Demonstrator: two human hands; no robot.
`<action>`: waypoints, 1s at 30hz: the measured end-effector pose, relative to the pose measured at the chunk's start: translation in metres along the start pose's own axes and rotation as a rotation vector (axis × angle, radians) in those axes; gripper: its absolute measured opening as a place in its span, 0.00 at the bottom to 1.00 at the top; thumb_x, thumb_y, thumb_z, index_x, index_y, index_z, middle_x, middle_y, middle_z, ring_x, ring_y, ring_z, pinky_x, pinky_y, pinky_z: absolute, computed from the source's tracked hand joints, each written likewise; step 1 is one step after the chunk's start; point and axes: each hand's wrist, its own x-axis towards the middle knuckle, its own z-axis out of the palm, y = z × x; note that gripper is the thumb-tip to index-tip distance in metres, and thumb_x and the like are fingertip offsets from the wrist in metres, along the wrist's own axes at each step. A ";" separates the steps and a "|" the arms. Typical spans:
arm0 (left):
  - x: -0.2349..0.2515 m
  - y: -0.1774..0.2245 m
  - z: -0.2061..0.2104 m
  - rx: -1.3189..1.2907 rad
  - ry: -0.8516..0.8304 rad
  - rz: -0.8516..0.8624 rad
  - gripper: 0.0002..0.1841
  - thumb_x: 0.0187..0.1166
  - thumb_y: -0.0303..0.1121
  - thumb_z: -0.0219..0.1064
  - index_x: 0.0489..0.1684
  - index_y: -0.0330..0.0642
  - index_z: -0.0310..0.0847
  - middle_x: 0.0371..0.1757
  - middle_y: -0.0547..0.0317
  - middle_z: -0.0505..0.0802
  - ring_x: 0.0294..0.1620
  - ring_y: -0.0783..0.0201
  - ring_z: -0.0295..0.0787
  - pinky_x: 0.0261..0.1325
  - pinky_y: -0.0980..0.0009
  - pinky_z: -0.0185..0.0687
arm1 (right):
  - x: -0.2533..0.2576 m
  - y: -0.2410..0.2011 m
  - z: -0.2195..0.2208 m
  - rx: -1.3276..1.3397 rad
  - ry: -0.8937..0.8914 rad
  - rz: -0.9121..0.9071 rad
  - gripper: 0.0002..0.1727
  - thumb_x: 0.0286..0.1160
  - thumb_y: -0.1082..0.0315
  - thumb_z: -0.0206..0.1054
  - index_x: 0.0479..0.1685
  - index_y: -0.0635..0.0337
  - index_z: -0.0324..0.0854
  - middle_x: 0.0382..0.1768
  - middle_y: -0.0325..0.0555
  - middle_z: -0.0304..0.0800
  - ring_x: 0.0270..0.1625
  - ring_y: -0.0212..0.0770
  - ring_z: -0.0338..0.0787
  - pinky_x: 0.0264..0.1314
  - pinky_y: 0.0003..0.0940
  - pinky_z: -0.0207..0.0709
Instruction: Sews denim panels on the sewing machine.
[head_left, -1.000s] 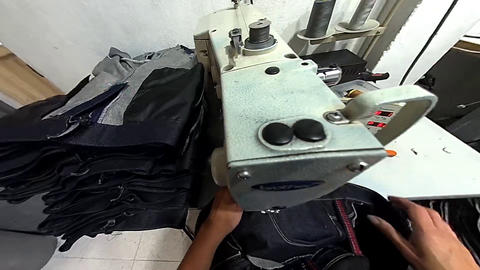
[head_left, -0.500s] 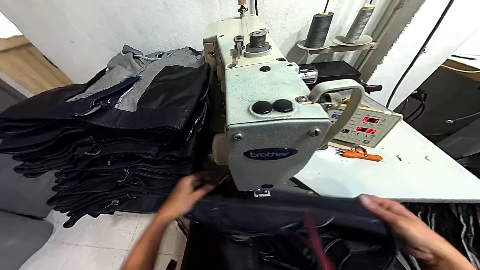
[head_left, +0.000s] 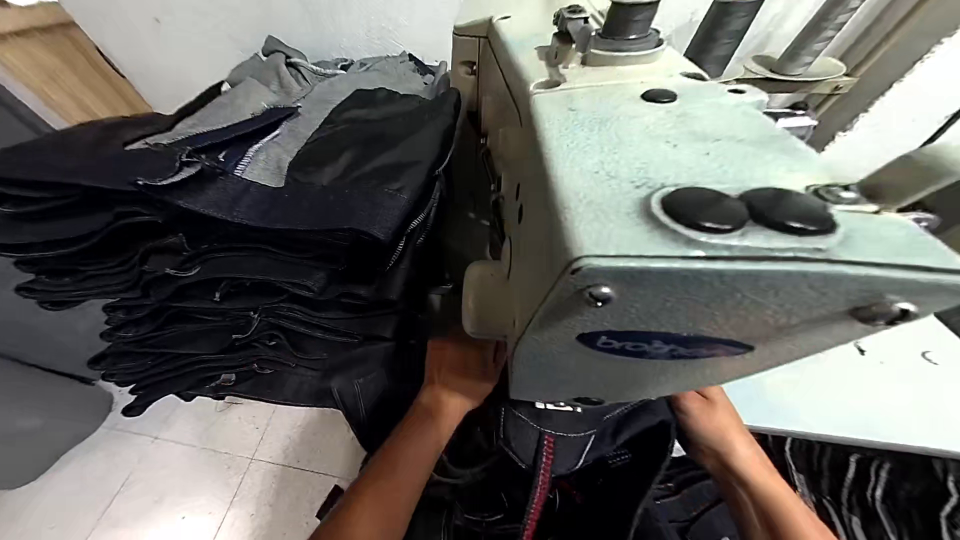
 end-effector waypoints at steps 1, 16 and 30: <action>0.003 -0.002 -0.004 -0.004 -0.027 0.029 0.12 0.74 0.36 0.70 0.34 0.34 0.92 0.31 0.42 0.94 0.34 0.43 0.96 0.35 0.44 0.89 | -0.001 0.001 0.000 -0.025 -0.007 -0.021 0.16 0.83 0.69 0.53 0.30 0.49 0.84 0.20 0.25 0.88 0.26 0.20 0.87 0.32 0.19 0.84; 0.026 -0.049 0.062 -0.680 -0.076 -0.125 0.18 0.83 0.35 0.64 0.54 0.26 0.87 0.48 0.37 0.94 0.51 0.51 0.93 0.59 0.53 0.87 | -0.006 -0.075 0.020 -1.044 -0.449 0.175 0.20 0.89 0.73 0.50 0.67 0.80 0.78 0.64 0.68 0.87 0.69 0.56 0.86 0.76 0.47 0.71; -0.037 -0.027 0.001 -0.790 -0.160 0.060 0.15 0.71 0.45 0.78 0.33 0.41 0.93 0.39 0.63 0.95 0.50 0.73 0.90 0.60 0.67 0.85 | -0.106 -0.004 0.015 -0.921 -0.495 -1.123 0.16 0.90 0.62 0.56 0.66 0.31 0.82 0.45 0.46 0.82 0.51 0.45 0.83 0.62 0.37 0.73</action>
